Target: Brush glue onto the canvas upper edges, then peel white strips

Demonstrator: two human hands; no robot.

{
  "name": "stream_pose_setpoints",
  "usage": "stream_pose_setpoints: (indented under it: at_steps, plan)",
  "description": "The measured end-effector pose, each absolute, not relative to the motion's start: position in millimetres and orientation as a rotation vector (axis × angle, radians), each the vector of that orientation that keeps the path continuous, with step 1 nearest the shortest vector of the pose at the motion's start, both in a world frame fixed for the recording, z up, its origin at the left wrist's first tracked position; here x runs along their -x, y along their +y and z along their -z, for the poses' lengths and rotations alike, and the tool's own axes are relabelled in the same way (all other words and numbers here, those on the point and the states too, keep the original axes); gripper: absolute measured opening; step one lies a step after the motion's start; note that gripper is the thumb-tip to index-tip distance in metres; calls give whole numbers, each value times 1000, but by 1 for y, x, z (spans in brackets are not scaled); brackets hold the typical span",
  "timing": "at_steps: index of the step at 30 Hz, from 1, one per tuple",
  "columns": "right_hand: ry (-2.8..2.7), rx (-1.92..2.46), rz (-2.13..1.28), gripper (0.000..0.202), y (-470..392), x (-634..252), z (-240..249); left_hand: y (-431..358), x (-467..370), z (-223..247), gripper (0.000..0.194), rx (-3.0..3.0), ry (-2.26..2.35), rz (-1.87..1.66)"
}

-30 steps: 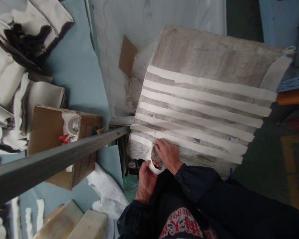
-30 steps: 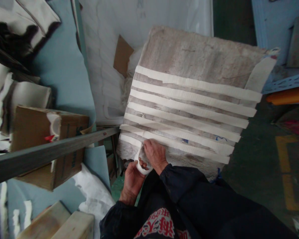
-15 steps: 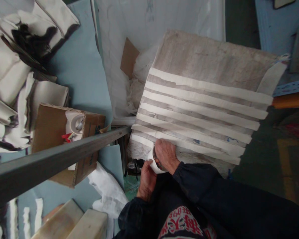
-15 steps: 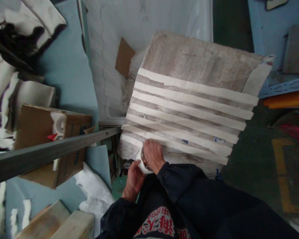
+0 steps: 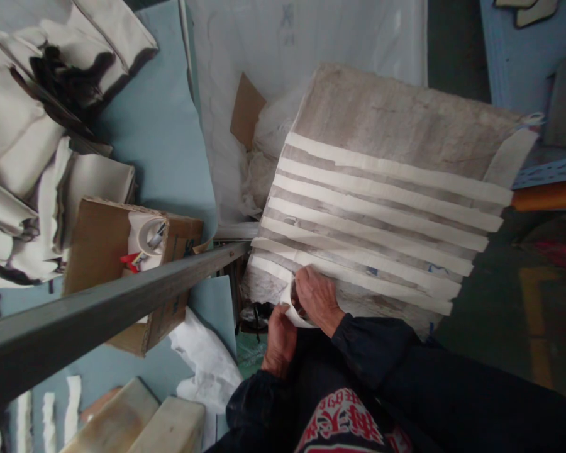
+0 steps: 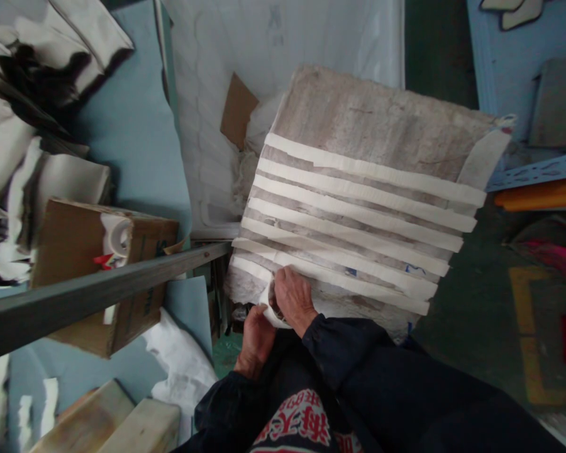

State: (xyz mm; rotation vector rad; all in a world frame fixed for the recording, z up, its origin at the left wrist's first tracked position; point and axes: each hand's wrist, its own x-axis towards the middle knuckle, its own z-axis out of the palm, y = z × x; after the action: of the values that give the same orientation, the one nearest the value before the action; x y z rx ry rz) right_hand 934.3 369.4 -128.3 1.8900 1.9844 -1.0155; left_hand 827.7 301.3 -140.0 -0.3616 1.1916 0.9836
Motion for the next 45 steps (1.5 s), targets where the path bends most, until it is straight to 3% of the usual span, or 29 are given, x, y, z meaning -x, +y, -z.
stream_pose_setpoints:
  at_steps: [10,27,38,45]
  plan:
    - [1873,-1946,1031,24,367,-938,132,299,-826,144,33,362,1180,-975]
    - [1817,-2021,1179,28,367,-932,128,297,-828,146,41,372,1193,-991]
    - [1579,-2136,1482,24,348,-940,137,287,-825,133,22,346,1253,-917]
    - [1681,-2106,1372,23,342,-943,117,286,-831,124,22,368,1241,-935]
